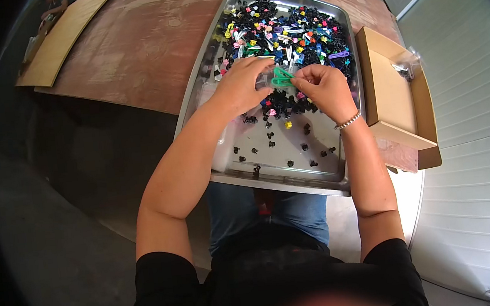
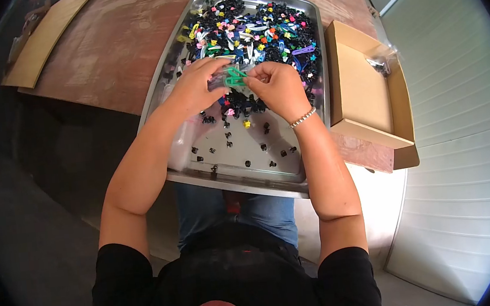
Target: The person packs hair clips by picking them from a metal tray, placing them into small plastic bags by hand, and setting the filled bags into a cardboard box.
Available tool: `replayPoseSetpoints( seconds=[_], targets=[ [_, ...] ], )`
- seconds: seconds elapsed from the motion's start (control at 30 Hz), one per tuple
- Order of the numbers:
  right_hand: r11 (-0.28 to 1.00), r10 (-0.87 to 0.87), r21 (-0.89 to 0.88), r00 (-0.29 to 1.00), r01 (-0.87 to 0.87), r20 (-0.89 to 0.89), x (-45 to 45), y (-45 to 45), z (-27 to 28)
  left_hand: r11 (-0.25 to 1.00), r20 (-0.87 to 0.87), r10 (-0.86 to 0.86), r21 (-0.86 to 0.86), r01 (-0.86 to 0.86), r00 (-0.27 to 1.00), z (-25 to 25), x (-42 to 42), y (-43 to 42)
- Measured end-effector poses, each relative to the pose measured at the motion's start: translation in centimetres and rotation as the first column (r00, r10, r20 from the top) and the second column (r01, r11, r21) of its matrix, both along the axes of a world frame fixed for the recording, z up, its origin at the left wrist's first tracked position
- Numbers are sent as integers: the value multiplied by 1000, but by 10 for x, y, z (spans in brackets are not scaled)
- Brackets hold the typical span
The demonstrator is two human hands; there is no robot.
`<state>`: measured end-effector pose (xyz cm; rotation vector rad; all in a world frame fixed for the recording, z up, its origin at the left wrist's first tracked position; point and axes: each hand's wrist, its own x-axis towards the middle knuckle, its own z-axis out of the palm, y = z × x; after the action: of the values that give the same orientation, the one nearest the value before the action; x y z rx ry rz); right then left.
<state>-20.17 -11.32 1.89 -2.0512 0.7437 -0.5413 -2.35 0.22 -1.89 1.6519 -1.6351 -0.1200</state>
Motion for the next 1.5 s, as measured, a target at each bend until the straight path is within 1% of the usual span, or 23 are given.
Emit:
replayPoseSetpoints(
  seconds=[0.13, 0.2, 0.23, 0.27, 0.33, 0.4, 0.43, 0.5, 0.57, 0.63, 0.67, 0.7, 0.77, 0.83, 0.9, 0.97, 1.03, 1.07, 1.1, 1.2, 1.27, 1.43, 1.5],
  targets=[
    [995, 96, -21, 995, -97, -42, 4, 4, 2, 994, -79, -60, 90, 67, 995, 3, -11, -2],
    [989, 128, 63, 985, -136, 113, 5, 11, 7, 993, -144, -81, 79, 93, 986, 4, -12, -2],
    [989, 127, 62, 985, -134, 116, 4, 10, 7, 991, -210, -96, 66, 112, 973, 5, -12, -2],
    [993, 94, 63, 990, -101, 102, 3, 9, 7, 991, -208, -97, 66, 113, 973, 5, -12, -2],
    [996, 62, 61, 994, -68, 90, 2, 6, 6, 991, -379, -89, 64, 122, 921, 2, -10, -3],
    [1000, -15, 6, 925, 14, 380, 1, 3, 4, 988, -447, -96, 66, 139, 889, 2, -8, -4],
    [1000, -13, 4, 924, 13, 381, 0, 2, 6, 985, -515, -101, 69, 159, 851, 2, -7, -4],
    [983, -181, 75, 911, 165, 370, -1, 1, 12, 987, -568, -96, 55, 154, 817, 5, -8, -5],
    [984, -181, 73, 889, 165, 420, 0, -3, 6, 987, -620, -95, 40, 152, 779, 5, -12, -6],
    [919, -98, 394, 982, 26, 163, -1, 0, 10, 981, -646, -195, -130, 145, 738, -1, -16, -9],
    [915, -29, 402, 985, -42, 168, -2, -2, 4, 994, -471, -107, -61, 89, 875, -5, -14, -10],
    [915, -28, 401, 985, -42, 167, -1, -4, 0, 994, -472, -108, -63, 89, 875, -1, -17, -9],
    [976, -15, 218, 979, -30, 201, 0, -8, -3, 996, -250, -84, -45, 75, 965, 5, -27, -4],
    [986, -30, 168, 973, -9, 228, -5, -20, 8, 996, -282, -93, -14, 93, 955, 8, -30, -3],
    [993, -47, 114, 975, 22, 219, -18, -36, 22, 994, -148, -95, 38, 102, 984, 6, -28, -3],
    [996, -19, 84, 974, 0, 226, -34, -59, 34, 997, -159, -62, 36, 68, 985, -1, -21, -4],
    [992, -55, -110, 998, 58, 33, -56, -81, 54, 997, -194, -57, 36, 65, 979, -5, -13, -7],
    [991, -66, -120, 998, 65, 0, -68, -91, 64, 994, -297, -55, 71, 80, 953, -7, -11, -8],
    [981, -95, -173, 995, 86, -42, -81, -107, 70, 992, -294, -33, 105, 67, 955, -3, -12, -7],
    [968, -168, -207, 980, 143, -110, -116, -143, 99, 992, -273, -40, 104, 71, 961, -1, -15, -5],
    [951, -284, -197, 926, 238, -250, -138, -166, 112, 983, -272, -82, 135, 123, 959, 10, -19, -1],
    [933, -348, -238, 841, 269, -414, -183, -231, 118, 984, -284, -107, 105, 142, 953, 13, -21, -2],
    [917, -397, -285, 719, 280, -571, -195, -256, 116, 987, -277, -78, 115, 114, 958, 11, -19, -3]
  ],
)
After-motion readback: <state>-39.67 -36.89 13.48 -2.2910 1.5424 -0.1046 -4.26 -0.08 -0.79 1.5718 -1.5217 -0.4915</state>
